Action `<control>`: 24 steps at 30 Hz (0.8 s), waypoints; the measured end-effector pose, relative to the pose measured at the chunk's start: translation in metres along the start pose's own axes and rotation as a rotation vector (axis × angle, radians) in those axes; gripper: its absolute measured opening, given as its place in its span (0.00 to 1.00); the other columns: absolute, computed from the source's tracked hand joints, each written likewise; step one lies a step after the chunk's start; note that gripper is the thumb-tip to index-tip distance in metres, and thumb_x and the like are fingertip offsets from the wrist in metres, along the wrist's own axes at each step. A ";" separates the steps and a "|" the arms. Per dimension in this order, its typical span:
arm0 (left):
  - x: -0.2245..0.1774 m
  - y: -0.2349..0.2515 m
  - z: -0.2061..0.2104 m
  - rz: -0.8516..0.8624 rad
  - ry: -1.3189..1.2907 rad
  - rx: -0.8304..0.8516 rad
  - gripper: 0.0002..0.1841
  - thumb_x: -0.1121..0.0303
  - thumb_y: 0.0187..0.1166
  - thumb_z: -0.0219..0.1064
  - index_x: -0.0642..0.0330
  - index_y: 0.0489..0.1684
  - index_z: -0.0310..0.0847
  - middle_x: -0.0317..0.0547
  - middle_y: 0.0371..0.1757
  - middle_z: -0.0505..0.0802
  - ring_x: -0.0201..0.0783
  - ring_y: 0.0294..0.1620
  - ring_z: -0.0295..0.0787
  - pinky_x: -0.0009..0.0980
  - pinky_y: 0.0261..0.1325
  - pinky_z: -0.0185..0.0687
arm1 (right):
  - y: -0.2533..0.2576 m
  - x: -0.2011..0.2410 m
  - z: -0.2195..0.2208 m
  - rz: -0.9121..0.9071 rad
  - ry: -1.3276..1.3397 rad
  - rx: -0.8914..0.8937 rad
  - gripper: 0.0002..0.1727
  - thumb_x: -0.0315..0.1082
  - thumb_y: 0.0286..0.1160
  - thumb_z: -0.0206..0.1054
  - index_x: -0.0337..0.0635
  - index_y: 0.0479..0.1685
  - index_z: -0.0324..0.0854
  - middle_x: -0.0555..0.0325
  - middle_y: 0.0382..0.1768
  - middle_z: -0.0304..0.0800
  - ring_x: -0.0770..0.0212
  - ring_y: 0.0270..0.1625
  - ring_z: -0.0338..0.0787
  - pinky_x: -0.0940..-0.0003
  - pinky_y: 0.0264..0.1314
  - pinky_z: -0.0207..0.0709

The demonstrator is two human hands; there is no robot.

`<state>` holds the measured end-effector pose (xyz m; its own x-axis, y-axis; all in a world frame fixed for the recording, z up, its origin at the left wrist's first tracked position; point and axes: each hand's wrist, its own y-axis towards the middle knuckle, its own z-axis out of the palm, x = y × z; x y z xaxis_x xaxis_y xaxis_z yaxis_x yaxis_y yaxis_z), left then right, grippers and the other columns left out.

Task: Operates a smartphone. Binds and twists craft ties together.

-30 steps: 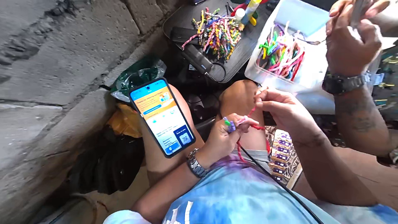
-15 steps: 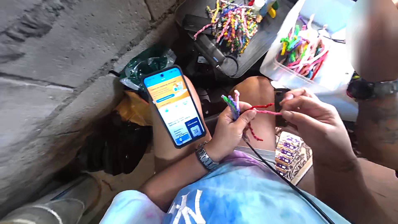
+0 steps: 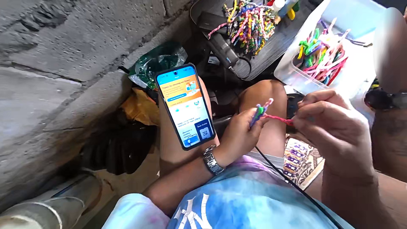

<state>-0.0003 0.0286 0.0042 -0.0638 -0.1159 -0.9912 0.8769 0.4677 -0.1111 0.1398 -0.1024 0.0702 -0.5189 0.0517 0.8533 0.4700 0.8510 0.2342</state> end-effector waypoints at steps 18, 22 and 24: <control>0.006 0.001 0.000 0.057 -0.056 0.060 0.15 0.69 0.82 0.67 0.67 0.60 0.77 0.38 0.31 0.84 0.23 0.27 0.78 0.20 0.34 0.78 | 0.012 -0.004 -0.007 0.051 0.085 -0.045 0.02 0.40 0.75 0.68 0.60 0.39 0.86 0.77 0.49 0.80 0.78 0.53 0.81 0.82 0.52 0.79; 0.005 0.002 -0.001 -0.002 -0.067 0.079 0.09 0.68 0.85 0.65 0.63 0.38 0.86 0.31 0.25 0.82 0.18 0.24 0.74 0.16 0.31 0.72 | 0.005 0.009 -0.002 0.006 0.100 -0.014 0.04 0.34 0.70 0.65 0.52 0.36 0.85 0.73 0.49 0.80 0.78 0.48 0.83 0.81 0.48 0.82; 0.004 0.002 -0.001 0.003 -0.046 0.070 0.09 0.66 0.84 0.66 0.62 0.36 0.85 0.31 0.24 0.81 0.18 0.23 0.73 0.17 0.29 0.71 | -0.004 0.003 -0.004 0.024 0.149 -0.015 0.03 0.38 0.75 0.67 0.56 0.39 0.87 0.74 0.49 0.81 0.77 0.51 0.83 0.81 0.51 0.81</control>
<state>0.0005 0.0295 0.0004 -0.0408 -0.1555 -0.9870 0.9083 0.4058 -0.1014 0.1394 -0.1076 0.0737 -0.3960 -0.0069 0.9182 0.4924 0.8425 0.2187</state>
